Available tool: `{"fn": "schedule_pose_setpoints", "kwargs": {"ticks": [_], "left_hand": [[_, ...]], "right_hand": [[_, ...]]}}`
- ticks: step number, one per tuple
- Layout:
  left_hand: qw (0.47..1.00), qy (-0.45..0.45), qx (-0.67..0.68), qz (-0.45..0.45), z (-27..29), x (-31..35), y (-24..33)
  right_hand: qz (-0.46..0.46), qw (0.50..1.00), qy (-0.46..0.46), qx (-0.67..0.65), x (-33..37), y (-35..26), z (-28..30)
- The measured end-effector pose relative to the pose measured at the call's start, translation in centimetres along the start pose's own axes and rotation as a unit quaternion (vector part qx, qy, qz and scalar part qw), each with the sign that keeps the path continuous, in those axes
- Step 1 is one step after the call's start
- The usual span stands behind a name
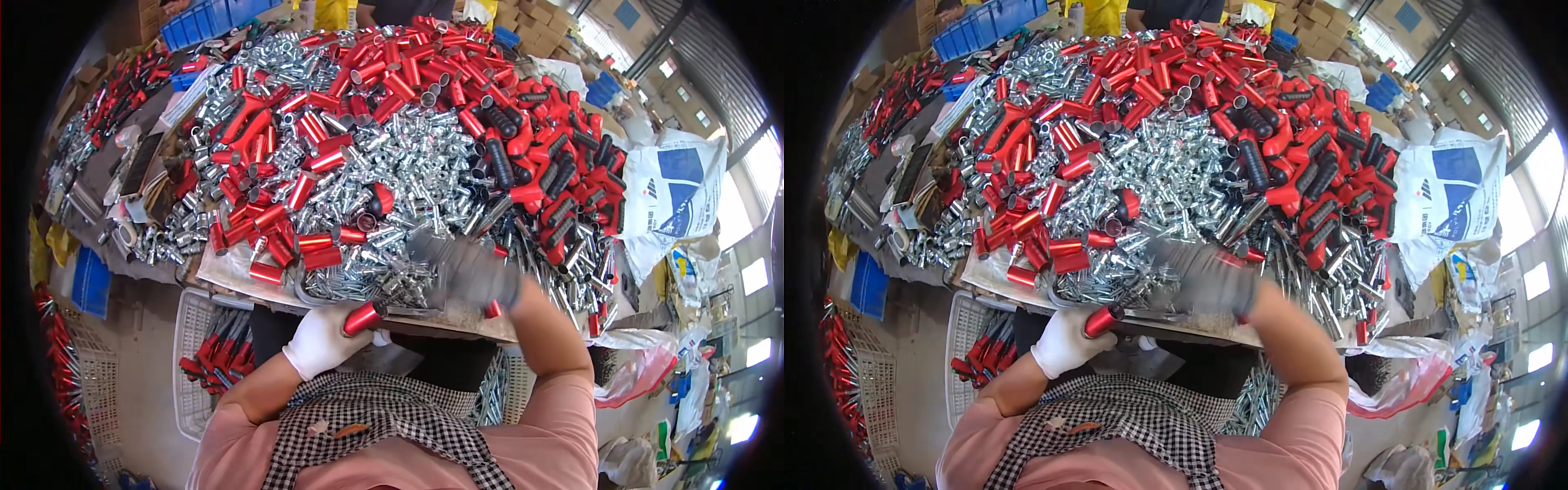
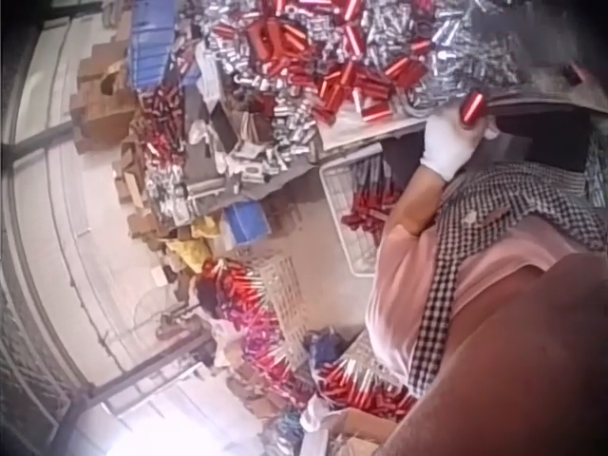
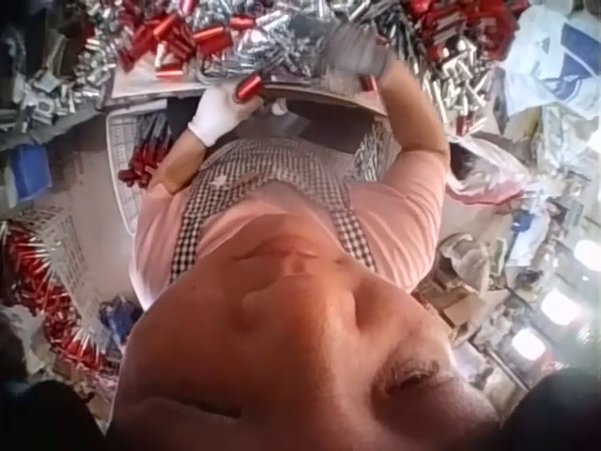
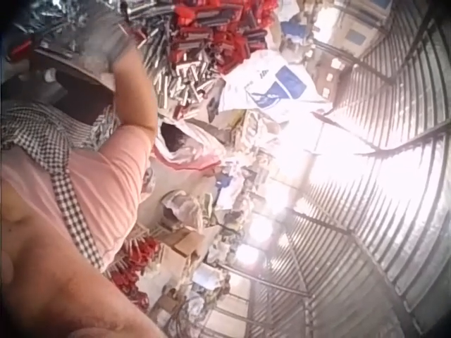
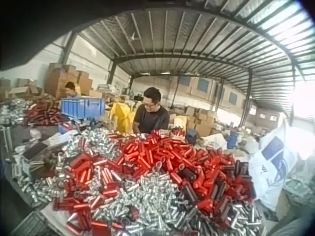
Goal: Assembling metal rods with red plastic handles at a factory workstation.
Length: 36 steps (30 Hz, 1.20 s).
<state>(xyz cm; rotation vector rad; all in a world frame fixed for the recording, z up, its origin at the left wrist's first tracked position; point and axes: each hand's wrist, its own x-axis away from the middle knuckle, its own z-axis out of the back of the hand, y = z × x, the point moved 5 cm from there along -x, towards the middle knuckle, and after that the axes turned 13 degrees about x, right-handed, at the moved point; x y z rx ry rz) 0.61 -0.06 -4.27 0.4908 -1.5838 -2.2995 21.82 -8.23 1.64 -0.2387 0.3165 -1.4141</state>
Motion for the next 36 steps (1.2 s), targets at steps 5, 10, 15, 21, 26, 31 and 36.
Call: {"fn": "schedule_pose_setpoints", "kwargs": {"ticks": [5,10,15,21,26,31,36], "left_hand": [[0.999,0.003,-0.019,0.03,0.5,0.7,-1.0],[0.999,0.018,-0.031,-0.006,0.2,1.4,-0.7],[0.998,0.037,-0.053,-0.015,0.4,2.3,-1.4],[0.98,0.073,-0.159,-0.091,2.0,3.4,-1.2],[0.954,0.027,-0.275,-0.119,2.7,3.5,-0.2],[0.936,-0.097,-0.323,-0.098,-0.2,3.7,0.0],[0.929,-0.334,-0.138,0.077,-2.7,3.4,0.7]], "right_hand": [[-0.49,0.803,0.078,0.332,-3.8,14.6,8.8],[-0.499,0.74,0.044,0.45,-5.9,18.2,7.9],[-0.47,0.83,0.194,0.228,-4.0,17.0,9.7],[-0.082,0.818,0.308,-0.479,3.0,6.7,5.7],[-0.282,0.808,0.047,-0.515,9.5,-1.5,-2.9],[-0.312,0.819,-0.076,-0.476,10.2,-4.6,-7.0],[0.034,0.995,0.016,-0.089,9.2,-7.4,-6.3]]}}
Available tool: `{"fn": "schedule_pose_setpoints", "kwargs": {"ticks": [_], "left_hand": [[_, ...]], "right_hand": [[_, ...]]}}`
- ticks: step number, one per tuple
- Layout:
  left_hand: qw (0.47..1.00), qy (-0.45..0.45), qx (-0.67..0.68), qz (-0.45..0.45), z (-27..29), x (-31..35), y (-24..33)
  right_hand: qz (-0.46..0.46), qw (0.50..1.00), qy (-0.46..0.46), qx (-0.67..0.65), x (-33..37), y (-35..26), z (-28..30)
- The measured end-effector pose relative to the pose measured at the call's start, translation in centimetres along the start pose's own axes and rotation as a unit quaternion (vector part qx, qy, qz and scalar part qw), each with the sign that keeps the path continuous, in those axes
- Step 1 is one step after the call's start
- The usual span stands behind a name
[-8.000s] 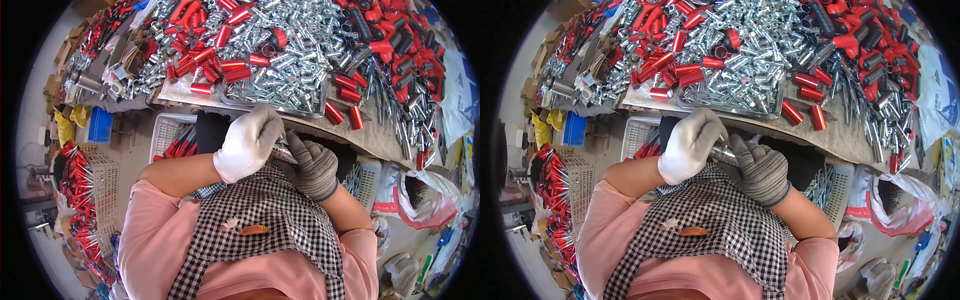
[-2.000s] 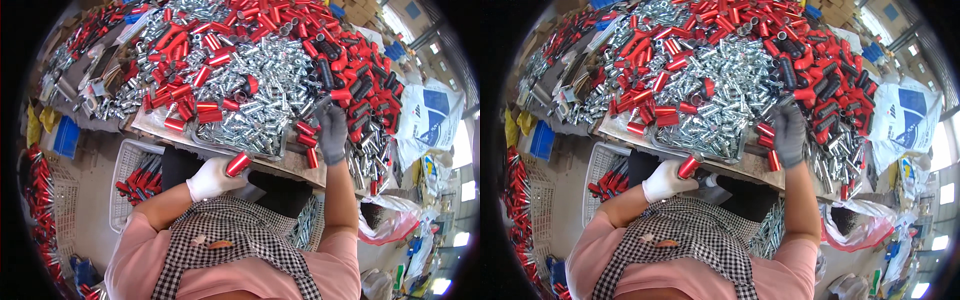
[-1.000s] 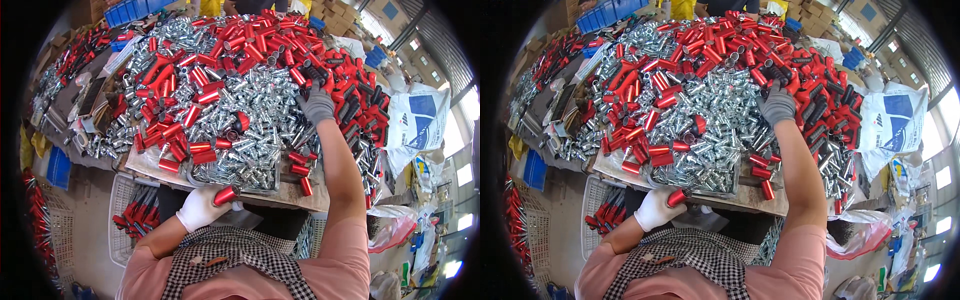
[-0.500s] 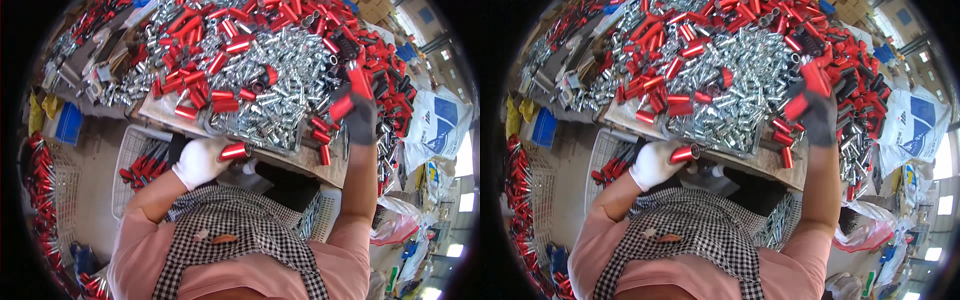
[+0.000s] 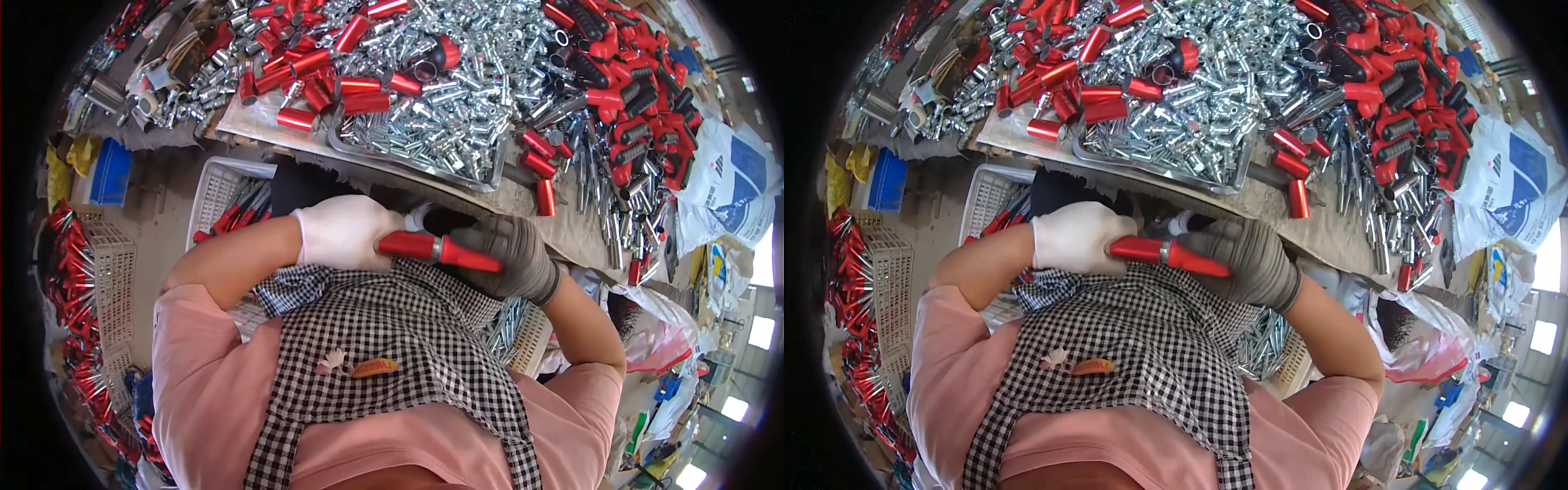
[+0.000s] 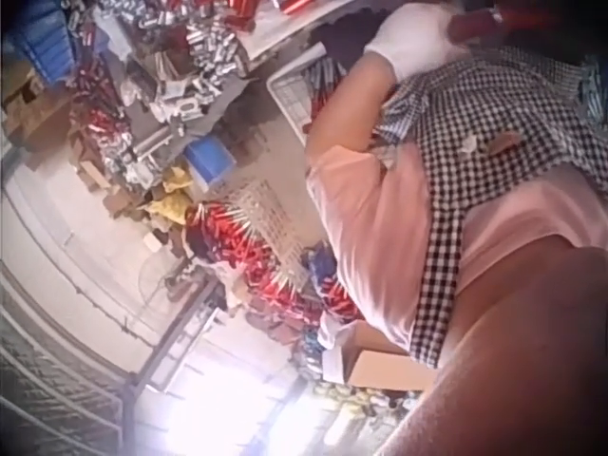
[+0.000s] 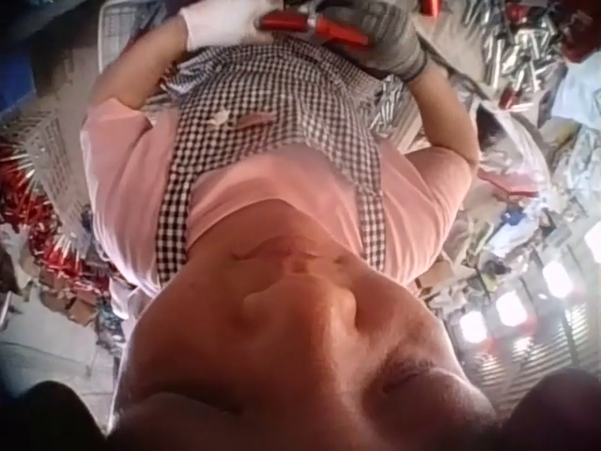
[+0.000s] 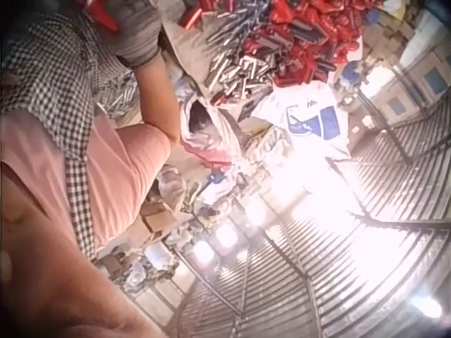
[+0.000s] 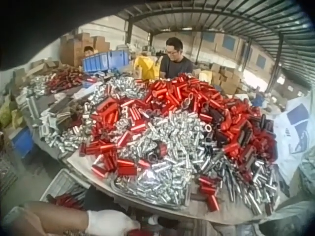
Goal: Assembling metal rods with red plastic handles at a factory workstation.
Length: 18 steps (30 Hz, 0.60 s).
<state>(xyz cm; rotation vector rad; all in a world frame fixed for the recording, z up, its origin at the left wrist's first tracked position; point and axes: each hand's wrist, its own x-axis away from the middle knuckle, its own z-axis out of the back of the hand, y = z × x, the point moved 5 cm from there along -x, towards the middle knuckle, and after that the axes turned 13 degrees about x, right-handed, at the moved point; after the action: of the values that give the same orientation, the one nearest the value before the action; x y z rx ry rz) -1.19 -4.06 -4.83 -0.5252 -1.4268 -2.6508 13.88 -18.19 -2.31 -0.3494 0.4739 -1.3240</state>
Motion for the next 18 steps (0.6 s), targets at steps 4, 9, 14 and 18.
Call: {"fn": "schedule_pose_setpoints", "kwargs": {"ticks": [4,9,14,18], "left_hand": [[0.943,-0.206,0.251,0.077,-2.9,0.2,-1.2],[0.925,-0.221,0.277,0.138,-3.1,0.6,-0.4],[0.991,-0.089,0.097,0.014,-1.8,0.3,-0.1],[0.949,0.153,-0.275,-0.035,0.8,1.0,0.4]], "right_hand": [[0.284,0.931,0.076,0.216,0.0,-3.2,0.2],[0.347,0.895,0.073,0.271,0.4,-3.6,-0.5],[0.205,0.956,0.094,0.188,0.1,-2.8,-1.6],[-0.12,0.976,-0.01,-0.182,0.8,1.0,-5.4]]}}
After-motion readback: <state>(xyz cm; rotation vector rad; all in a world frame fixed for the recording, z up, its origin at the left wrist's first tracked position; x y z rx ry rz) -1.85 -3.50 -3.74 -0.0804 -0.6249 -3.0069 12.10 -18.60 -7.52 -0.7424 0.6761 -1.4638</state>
